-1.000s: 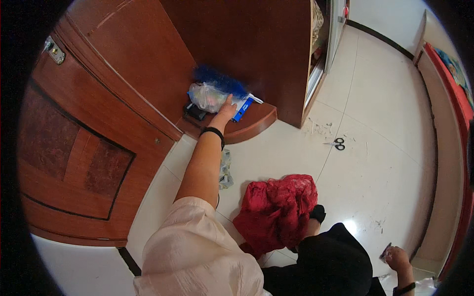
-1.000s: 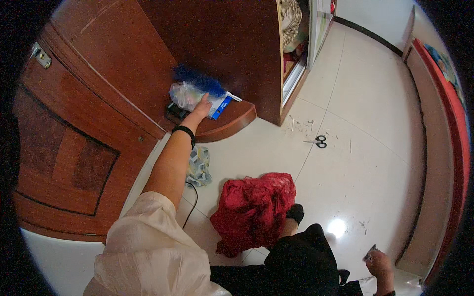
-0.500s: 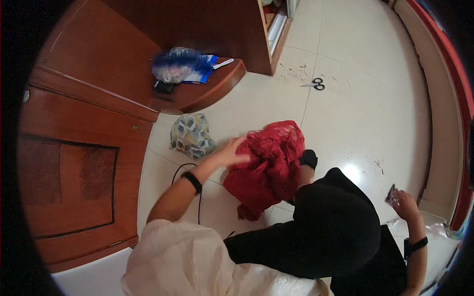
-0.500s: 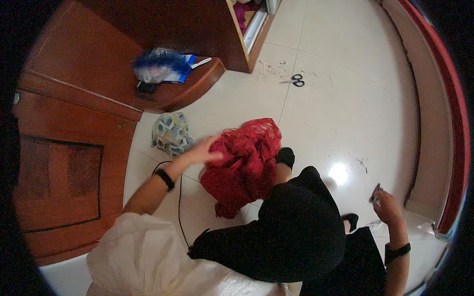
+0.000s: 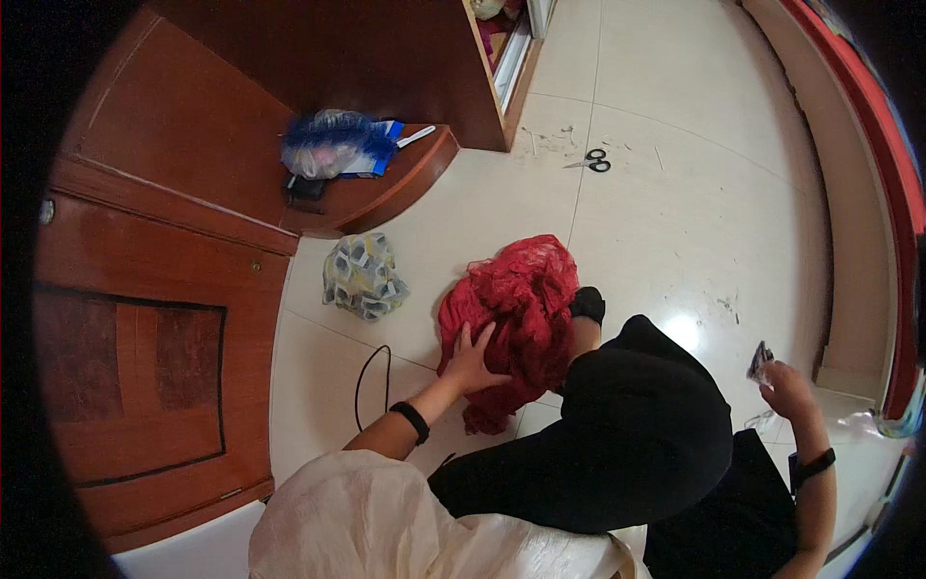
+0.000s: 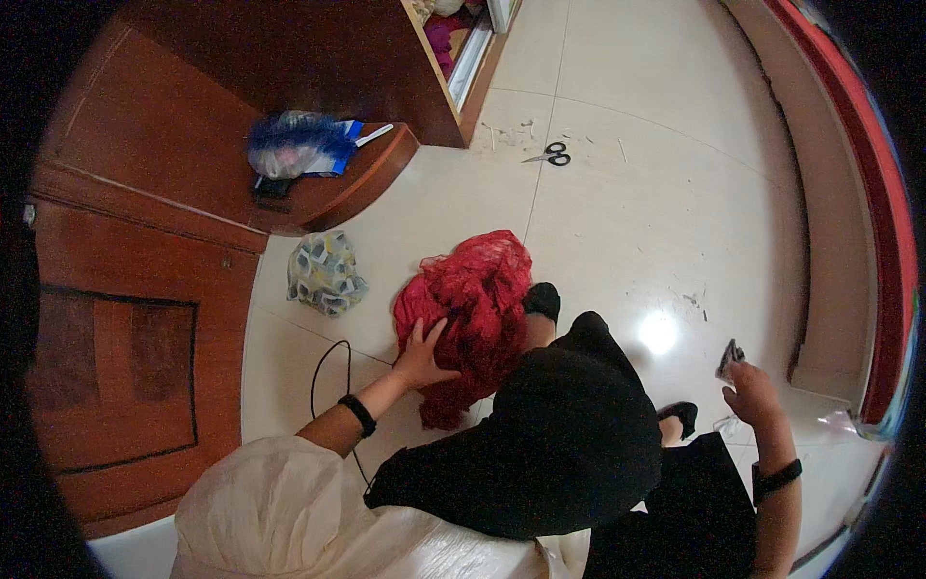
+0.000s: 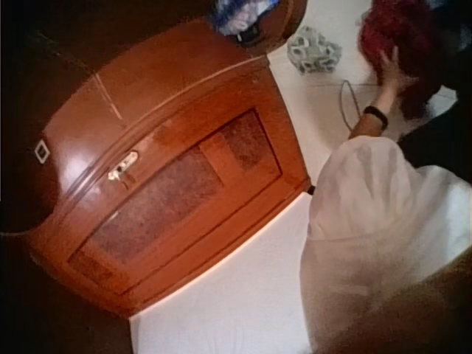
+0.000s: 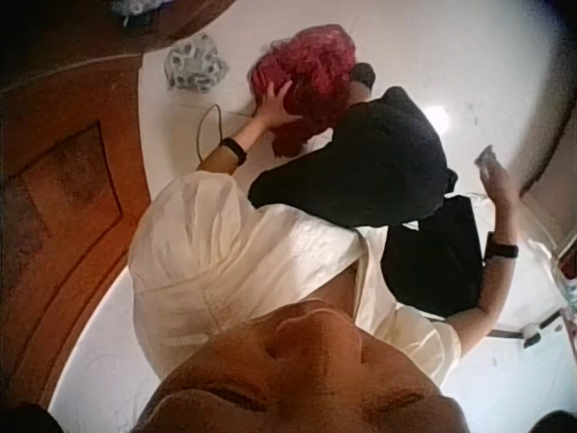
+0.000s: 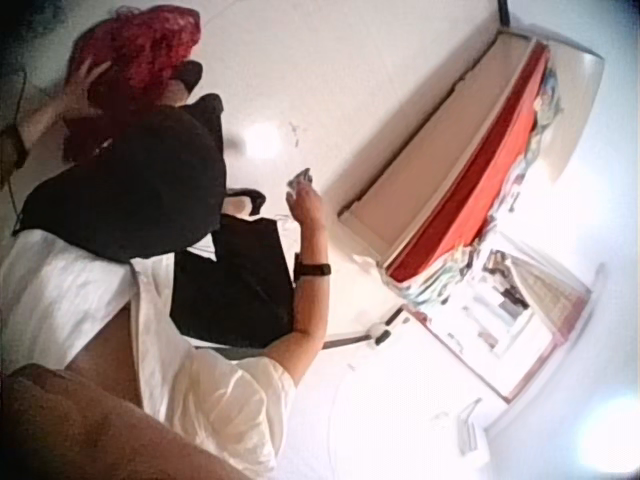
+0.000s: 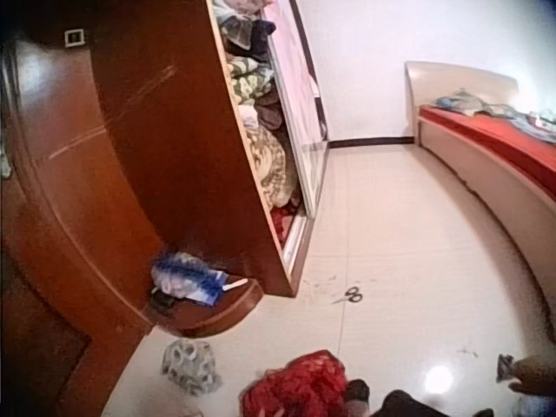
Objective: The person wipes the floor by hand using a cloth, picks up scattered clothes, and continues wiping the tiles around a piece of furniture.
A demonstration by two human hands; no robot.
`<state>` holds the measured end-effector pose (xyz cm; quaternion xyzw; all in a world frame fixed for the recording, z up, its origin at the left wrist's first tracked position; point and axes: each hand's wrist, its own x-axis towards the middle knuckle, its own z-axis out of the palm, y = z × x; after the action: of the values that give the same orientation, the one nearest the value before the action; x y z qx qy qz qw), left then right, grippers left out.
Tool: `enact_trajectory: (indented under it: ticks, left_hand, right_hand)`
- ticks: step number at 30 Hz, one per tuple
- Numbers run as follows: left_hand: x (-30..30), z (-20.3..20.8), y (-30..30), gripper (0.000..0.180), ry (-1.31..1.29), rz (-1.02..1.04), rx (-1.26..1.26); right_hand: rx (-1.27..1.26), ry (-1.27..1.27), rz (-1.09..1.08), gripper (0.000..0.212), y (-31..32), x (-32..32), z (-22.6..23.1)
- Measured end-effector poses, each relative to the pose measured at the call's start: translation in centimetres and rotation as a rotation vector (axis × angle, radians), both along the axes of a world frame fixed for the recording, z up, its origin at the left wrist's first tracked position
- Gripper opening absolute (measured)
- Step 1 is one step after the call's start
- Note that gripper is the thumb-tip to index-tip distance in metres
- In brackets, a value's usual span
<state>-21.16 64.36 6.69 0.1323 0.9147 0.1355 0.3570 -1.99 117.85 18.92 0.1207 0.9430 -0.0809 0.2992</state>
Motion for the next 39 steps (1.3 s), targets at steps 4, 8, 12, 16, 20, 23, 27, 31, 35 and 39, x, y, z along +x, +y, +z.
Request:
enact_trajectory:
  ticks: [4, 8, 12, 16, 20, 23, 27, 31, 35, 39]
  left_hand:
    - [2.6, 0.7, 0.5, 0.115, -0.02, -0.108, 0.037]
    - [3.3, 1.6, 1.7, 0.1, 0.018, -0.257, -0.157]
    - [1.9, -2.8, 1.8, 0.084, 0.099, -0.115, -0.16]
    - [-3.3, -6.0, 1.6, 0.055, 0.108, 0.134, 0.426]
    - [-9.4, 0.4, 2.3, 0.053, -0.253, 0.739, 1.116]
    - [-14.9, 9.8, 2.9, 0.05, -0.498, 0.946, 1.373]
    - [-19.3, 18.0, 2.3, 0.045, -0.488, 0.749, 1.526]
    - [-20.2, 26.0, 1.8, 0.041, -0.425, 0.474, 1.529]
    - [-16.8, 26.3, -0.6, 0.047, -0.251, 0.424, 1.461]
    - [-12.8, 25.2, -2.7, 0.047, -0.472, 0.658, 1.549]
  right_hand:
    - [-0.048, 0.083, 0.056, 0.035, 0.5, 0.3, -0.5]
    - [0.032, -0.007, 0.062, 0.036, 0.0, -0.1, -0.2]
    - [-0.065, 0.095, 0.097, 0.035, 1.0, 0.7, -2.1]
    - [0.026, 0.106, 0.069, 0.027, 0.7, 1.0, -0.5]
    - [-0.004, 0.183, 0.023, 0.024, 1.3, 1.0, -1.2]
    - [-0.025, 0.189, -0.001, 0.023, 0.7, 0.0, 0.1]
    - [-0.009, 0.175, -0.033, 0.021, 0.8, 0.1, 1.1]
    - [-0.026, 0.241, -0.022, 0.018, 1.1, 0.0, 0.4]
    - [-0.072, 0.282, -0.07, 0.017, 0.8, 0.3, 1.0]
    - [-0.057, 0.233, -0.098, 0.019, 0.7, 0.6, 0.6]
